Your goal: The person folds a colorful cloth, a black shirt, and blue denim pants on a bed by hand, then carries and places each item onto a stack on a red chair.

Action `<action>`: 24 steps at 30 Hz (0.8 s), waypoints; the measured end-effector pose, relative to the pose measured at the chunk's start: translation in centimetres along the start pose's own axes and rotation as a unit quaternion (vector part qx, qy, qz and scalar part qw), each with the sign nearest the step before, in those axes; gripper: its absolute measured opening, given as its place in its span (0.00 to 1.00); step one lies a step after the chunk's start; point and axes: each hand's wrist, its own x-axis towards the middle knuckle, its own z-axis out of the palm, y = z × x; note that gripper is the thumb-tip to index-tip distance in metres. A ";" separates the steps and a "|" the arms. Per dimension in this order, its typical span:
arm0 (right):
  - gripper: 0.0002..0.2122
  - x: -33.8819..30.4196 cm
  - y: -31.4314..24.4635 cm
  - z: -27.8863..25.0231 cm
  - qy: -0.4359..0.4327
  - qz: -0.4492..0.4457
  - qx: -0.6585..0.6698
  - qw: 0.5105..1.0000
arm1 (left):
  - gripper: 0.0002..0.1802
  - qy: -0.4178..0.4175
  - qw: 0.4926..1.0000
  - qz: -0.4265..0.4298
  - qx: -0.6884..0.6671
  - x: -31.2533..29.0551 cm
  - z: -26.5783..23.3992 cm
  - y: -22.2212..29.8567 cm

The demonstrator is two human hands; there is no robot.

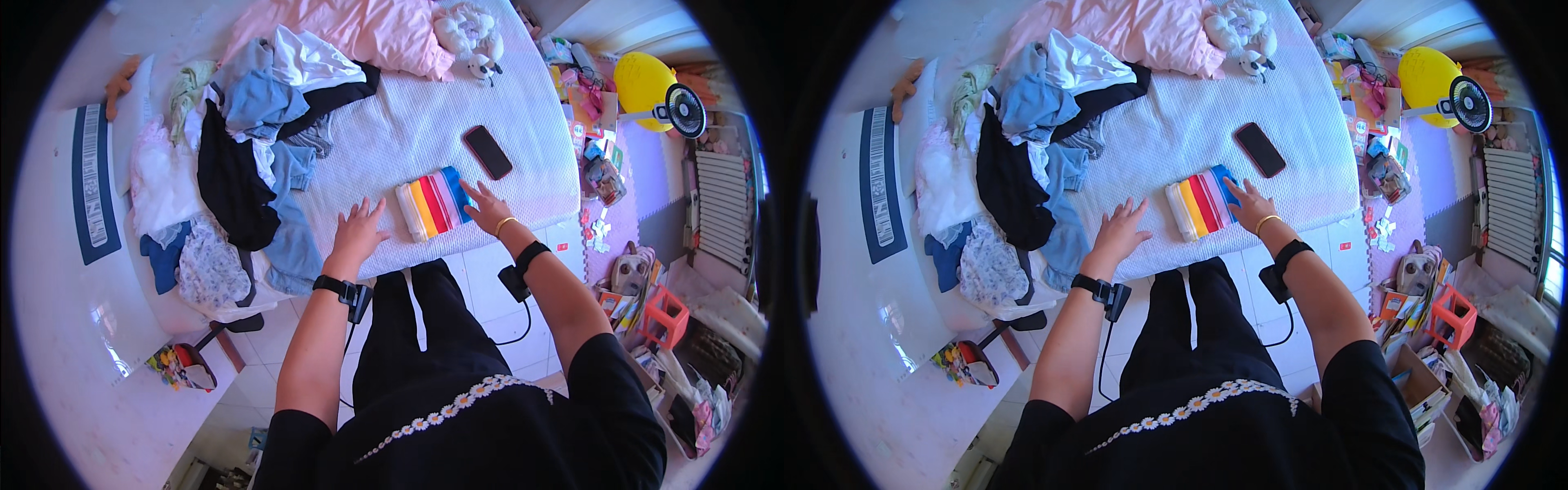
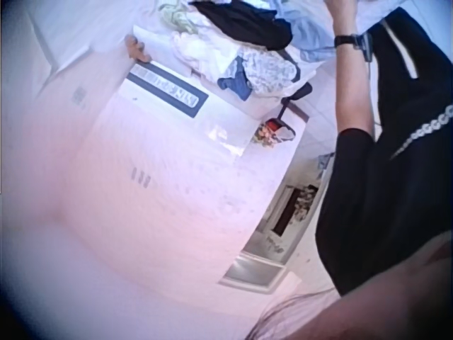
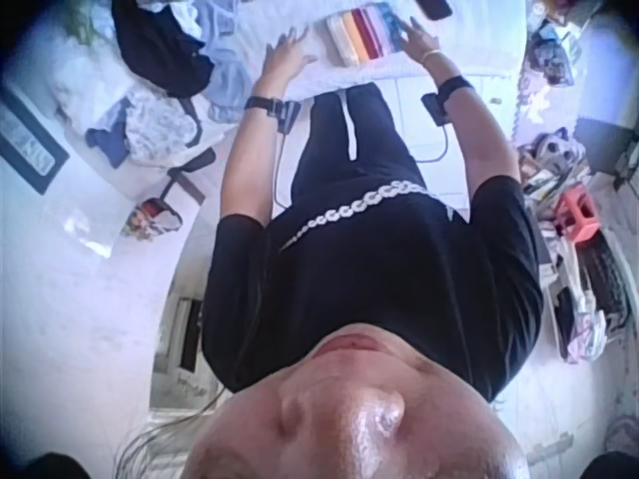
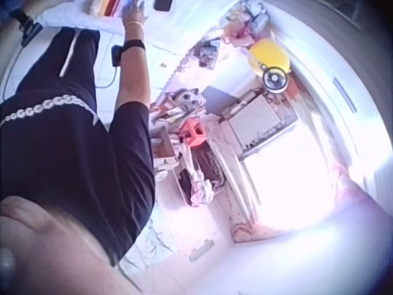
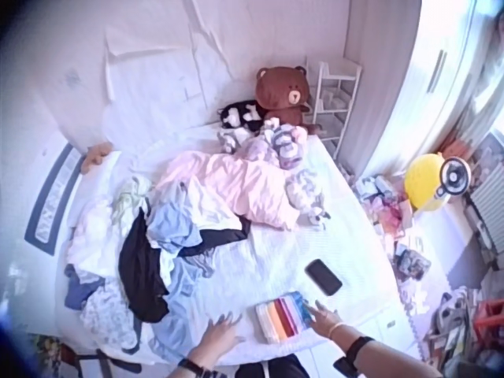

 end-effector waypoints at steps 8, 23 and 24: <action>0.42 1.9 3.5 5.7 -0.039 0.008 0.034 0.999 | 0.58 -0.023 0.999 0.007 -0.021 1.8 4.4 -0.2; 0.48 5.4 8.4 11.9 -0.020 -0.006 0.087 0.996 | 0.49 -0.069 0.996 0.002 -0.056 5.3 10.9 1.5; 0.49 5.6 8.1 11.9 -0.014 -0.008 0.093 0.996 | 0.49 -0.072 0.996 0.001 -0.059 5.6 11.3 1.6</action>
